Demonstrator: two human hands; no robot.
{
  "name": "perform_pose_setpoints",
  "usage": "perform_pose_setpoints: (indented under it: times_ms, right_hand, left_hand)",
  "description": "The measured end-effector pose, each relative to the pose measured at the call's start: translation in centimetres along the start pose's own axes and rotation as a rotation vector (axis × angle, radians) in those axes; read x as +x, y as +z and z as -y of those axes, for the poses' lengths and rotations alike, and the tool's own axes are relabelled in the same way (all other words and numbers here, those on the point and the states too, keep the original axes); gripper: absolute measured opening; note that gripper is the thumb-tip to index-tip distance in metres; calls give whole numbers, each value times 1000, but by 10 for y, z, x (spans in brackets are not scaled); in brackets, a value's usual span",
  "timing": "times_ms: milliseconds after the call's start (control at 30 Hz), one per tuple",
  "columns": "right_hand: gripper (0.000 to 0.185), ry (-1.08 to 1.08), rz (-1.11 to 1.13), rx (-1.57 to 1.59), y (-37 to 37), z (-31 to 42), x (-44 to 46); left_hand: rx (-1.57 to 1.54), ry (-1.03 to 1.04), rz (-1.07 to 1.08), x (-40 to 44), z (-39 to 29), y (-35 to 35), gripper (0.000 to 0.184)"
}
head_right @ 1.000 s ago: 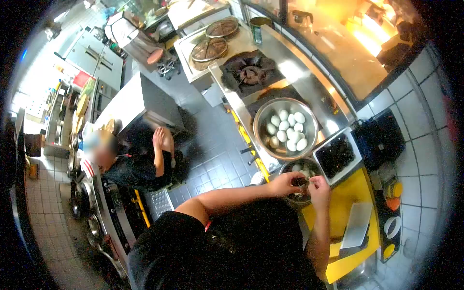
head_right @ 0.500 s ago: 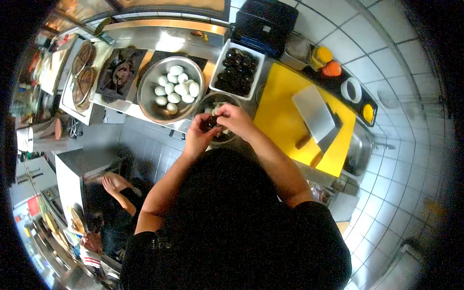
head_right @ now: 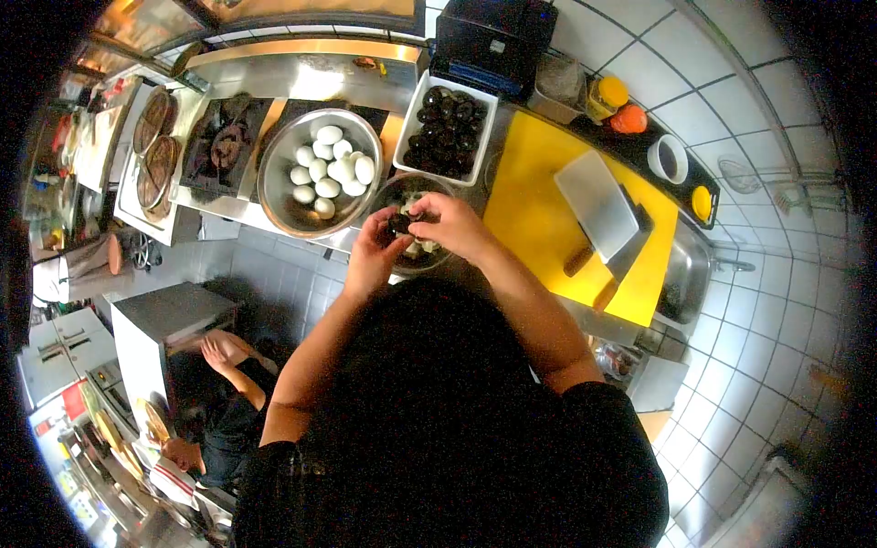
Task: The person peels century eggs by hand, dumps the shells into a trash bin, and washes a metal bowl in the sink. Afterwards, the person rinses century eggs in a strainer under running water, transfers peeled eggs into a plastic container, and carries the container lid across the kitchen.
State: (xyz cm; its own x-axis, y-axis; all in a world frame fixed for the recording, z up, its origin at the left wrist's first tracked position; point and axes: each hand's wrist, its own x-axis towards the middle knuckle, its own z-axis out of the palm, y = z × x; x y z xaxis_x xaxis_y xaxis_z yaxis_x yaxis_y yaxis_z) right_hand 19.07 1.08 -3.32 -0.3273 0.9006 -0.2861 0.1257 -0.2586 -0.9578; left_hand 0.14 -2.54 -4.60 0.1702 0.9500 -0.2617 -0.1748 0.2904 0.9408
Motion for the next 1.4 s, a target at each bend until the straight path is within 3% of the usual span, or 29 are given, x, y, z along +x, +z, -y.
perform_pose_setpoints:
  times_ms: [500,600,667,767,867,1067,1400]
  right_hand:
    - [30,-8,-10,24,3,-6,1]
    - [27,-2,-55,-136,6,5,-2]
    - [24,57,-68,-45,2,-3,0]
    - [20,53,-96,5,1,-18,3]
    - [18,-8,-120,-50,2,-21,2]
    - [23,-128,-151,-233,10,-5,-5]
    - [29,-200,-168,-281,11,-10,-4]
  left_hand:
    - [9,-23,68,0,7,-2,50]
    - [13,-27,94,-1,5,-2,50]
    - [-3,-20,103,-3,-1,-1,48]
    - [-61,-23,122,-4,-1,-2,49]
    - [-392,-85,79,-2,7,-3,50]
    - [51,-70,9,1,4,-1,52]
    - [217,-28,-49,-1,-1,0,45]
